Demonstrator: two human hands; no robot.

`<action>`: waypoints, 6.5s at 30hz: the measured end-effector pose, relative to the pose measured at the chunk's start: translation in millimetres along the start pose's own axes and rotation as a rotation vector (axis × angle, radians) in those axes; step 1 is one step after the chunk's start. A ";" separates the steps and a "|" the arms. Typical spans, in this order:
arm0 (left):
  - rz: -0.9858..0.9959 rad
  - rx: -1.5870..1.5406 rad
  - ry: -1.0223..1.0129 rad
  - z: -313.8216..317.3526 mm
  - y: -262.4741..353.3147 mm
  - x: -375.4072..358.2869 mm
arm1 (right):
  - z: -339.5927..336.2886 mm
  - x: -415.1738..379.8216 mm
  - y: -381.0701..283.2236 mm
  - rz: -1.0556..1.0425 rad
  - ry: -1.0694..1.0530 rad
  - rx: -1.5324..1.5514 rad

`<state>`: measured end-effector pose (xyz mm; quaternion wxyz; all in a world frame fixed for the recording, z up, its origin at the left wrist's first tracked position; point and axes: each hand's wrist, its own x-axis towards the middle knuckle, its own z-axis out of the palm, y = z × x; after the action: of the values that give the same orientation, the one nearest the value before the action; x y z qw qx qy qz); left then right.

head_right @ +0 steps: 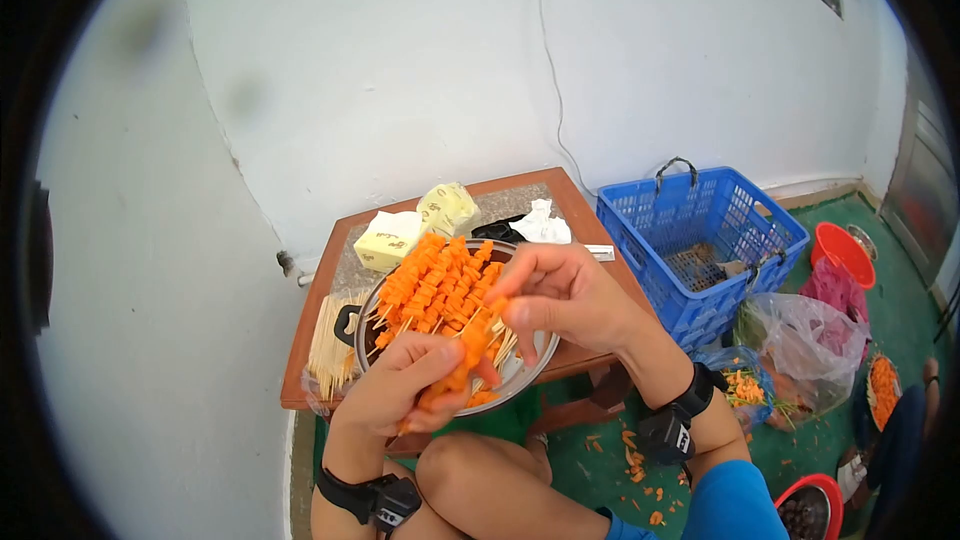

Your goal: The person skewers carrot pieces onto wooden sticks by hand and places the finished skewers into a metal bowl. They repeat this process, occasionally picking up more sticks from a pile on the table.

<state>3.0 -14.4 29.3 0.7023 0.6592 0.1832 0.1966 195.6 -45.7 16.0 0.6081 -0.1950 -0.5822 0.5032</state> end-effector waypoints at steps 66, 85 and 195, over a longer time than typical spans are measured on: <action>0.414 0.244 0.669 -20.5 -23.0 16.8 | -22.5 19.0 67.3 0.451 0.008 -0.883; 0.282 0.580 0.463 -13.3 -30.3 21.7 | -19.2 13.5 25.7 0.291 0.137 0.345; 0.217 0.262 0.430 -14.6 -27.3 21.7 | -2.7 23.7 25.5 0.154 0.151 0.262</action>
<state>15.0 7.8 1.2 0.5308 0.7034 0.2804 0.3806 183.9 -14.2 6.5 0.6303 -0.1952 -0.4475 0.6037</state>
